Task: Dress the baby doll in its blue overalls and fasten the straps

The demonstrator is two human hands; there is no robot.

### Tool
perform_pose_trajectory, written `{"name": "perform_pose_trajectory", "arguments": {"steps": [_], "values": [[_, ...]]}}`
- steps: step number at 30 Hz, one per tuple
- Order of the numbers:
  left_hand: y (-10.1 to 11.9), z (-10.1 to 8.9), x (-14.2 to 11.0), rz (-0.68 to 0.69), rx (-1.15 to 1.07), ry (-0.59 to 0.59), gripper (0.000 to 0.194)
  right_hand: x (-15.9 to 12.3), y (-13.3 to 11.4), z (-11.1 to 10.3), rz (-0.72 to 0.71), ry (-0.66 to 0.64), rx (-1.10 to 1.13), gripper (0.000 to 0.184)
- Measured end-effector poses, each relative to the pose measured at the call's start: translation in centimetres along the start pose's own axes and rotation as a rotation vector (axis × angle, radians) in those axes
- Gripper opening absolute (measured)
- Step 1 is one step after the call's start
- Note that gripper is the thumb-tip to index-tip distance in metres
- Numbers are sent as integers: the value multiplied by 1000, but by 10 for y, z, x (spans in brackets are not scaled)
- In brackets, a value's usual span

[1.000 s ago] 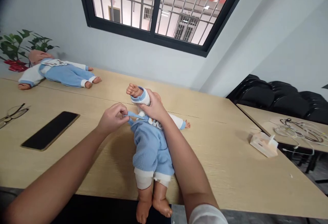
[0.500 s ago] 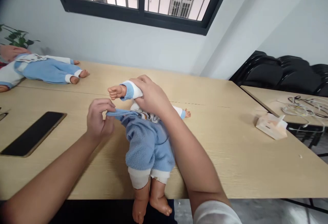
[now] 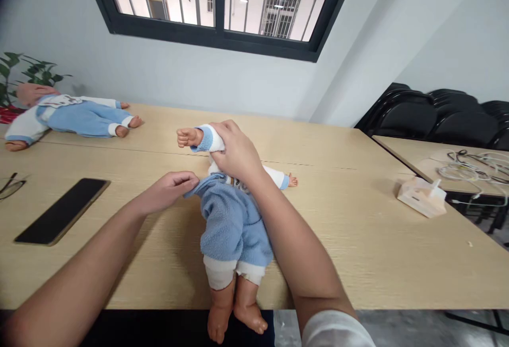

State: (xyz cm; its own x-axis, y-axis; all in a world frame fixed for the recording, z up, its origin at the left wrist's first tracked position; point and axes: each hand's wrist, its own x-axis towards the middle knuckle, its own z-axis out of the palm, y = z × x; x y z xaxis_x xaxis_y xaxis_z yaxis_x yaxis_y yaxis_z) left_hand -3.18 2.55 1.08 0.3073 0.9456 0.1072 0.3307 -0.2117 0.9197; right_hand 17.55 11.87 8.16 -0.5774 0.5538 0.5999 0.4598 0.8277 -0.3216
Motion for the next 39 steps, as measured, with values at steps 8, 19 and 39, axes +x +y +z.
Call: {"name": "perform_pose_trajectory", "arguments": {"steps": [8, 19, 39], "values": [[0, 13, 5, 85, -244, 358, 47, 0, 1, 1, -3, 12, 14, 53], [-9, 17, 8, 177, 276, 496, 36, -1, 1, 0, 35, 45, 26, 53], [-7, 17, 4, 760, 445, 882, 14, -4, 1, -8, -59, -253, -179, 52]]}}
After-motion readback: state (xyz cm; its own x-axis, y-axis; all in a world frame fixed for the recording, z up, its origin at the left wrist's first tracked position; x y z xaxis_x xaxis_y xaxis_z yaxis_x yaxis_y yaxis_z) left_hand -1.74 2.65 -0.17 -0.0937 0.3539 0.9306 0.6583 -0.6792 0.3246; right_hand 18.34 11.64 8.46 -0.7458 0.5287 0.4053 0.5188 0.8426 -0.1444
